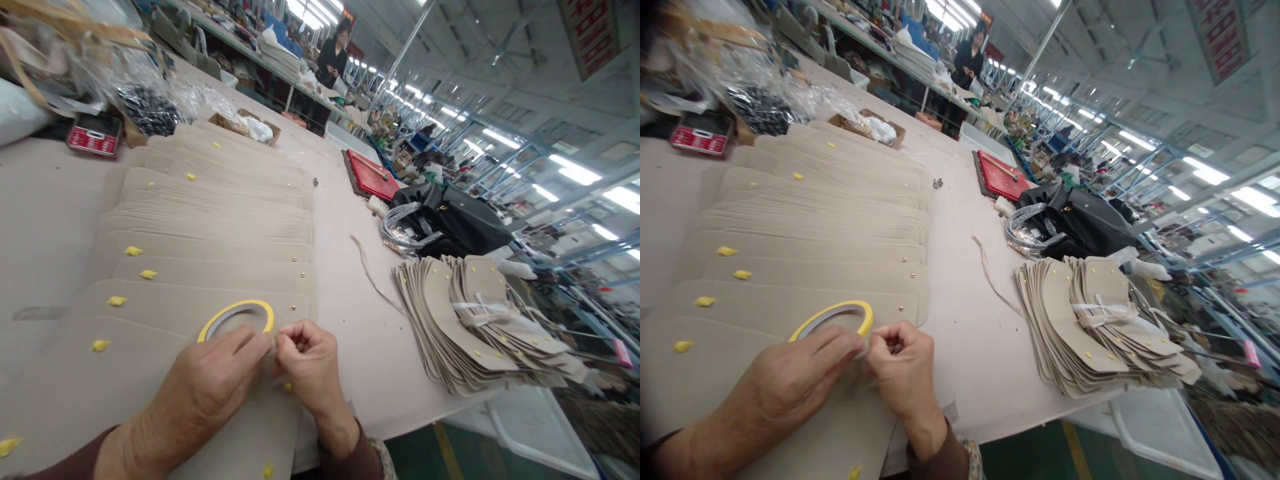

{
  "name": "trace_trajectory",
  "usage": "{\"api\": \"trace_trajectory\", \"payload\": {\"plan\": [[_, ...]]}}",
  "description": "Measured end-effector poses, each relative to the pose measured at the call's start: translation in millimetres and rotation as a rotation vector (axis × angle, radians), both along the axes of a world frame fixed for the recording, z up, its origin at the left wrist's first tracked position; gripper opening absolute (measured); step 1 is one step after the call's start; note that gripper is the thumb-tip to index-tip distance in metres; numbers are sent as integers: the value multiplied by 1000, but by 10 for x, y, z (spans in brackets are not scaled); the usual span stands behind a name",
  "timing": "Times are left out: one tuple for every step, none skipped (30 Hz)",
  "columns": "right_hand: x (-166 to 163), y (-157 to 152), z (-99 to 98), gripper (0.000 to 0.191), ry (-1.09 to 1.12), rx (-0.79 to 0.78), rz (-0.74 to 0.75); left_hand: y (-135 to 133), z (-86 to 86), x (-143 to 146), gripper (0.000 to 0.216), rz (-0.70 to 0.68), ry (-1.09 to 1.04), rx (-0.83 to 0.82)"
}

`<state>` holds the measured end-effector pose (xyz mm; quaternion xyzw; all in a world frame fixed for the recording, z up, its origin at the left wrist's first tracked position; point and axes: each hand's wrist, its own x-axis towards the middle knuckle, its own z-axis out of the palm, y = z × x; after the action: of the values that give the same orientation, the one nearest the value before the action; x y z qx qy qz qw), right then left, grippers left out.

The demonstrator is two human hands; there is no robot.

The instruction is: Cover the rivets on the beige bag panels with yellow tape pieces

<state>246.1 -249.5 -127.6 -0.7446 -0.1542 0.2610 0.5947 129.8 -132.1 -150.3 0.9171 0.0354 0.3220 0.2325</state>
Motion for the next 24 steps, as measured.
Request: {"api": "trace_trajectory", "payload": {"plan": [[81, 2, -24, 15, 15, -13, -45, -14, -12, 3, 28, -23, -12, 21], [170, -3, -52, 17, 27, -28, -78, -27, -31, 5, 28, -42, -18, 47], [263, -11, -82, 20, 43, -42, -91, -38, -58, 7, 28, -48, -14, 77], [351, -21, -109, 24, 59, -54, -85, -47, -90, 13, 28, -41, 6, 106], [429, -31, -133, 27, 71, -63, -62, -51, -124, 20, 28, -31, 37, 137], [493, -36, -152, 29, 77, -68, -27, -51, -157, 30, 28, -19, 70, 169], [540, -37, -165, 31, 73, -72, 1, -48, -183, 41, 28, -6, 104, 196], [570, -32, -171, 31, 62, -81, 24, -42, -200, 52, 28, -2, 140, 218], [586, -22, -171, 31, 45, -95, 40, -35, -206, 62, 28, -6, 167, 233], [589, -9, -166, 29, 23, -115, 54, -29, -203, 69, 28, -17, 190, 244], [585, 7, -156, 27, -6, -140, 65, -23, -193, 74, 27, -32, 208, 248], [576, 25, -142, 25, -49, -169, 74, -20, -180, 77, 26, -42, 220, 247], [566, 42, -127, 23, -105, -204, 86, -19, -168, 78, 26, -41, 221, 241], [557, 60, -113, 20, -172, -240, 105, -19, -159, 78, 26, -39, 219, 232], [551, 78, -101, 19, -246, -278, 127, -20, -153, 78, 26, -39, 219, 222], [549, 95, -92, 18, -321, -313, 151, -21, -152, 78, 26, -39, 217, 213], [550, 112, -88, 18, -394, -343, 170, -21, -153, 78, 26, -39, 213, 206], [554, 126, -88, 18, -461, -369, 184, -20, -156, 78, 26, -41, 213, 202], [561, 138, -92, 18, -516, -389, 196, -18, -158, 78, 26, -49, 217, 202], [569, 145, -98, 17, -557, -404, 203, -17, -160, 76, 26, -51, 217, 206], [578, 145, -106, 14, -585, -415, 207, -18, -160, 73, 26, -40, 216, 210], [586, 137, -112, 12, -598, -424, 206, -22, -161, 69, 26, -35, 221, 215], [593, 119, -117, 14, -593, -431, 199, -29, -163, 65, 26, -31, 230, 218], [598, 93, -122, 20, -565, -430, 186, -39, -167, 60, 26, -20, 232, 217]]}}
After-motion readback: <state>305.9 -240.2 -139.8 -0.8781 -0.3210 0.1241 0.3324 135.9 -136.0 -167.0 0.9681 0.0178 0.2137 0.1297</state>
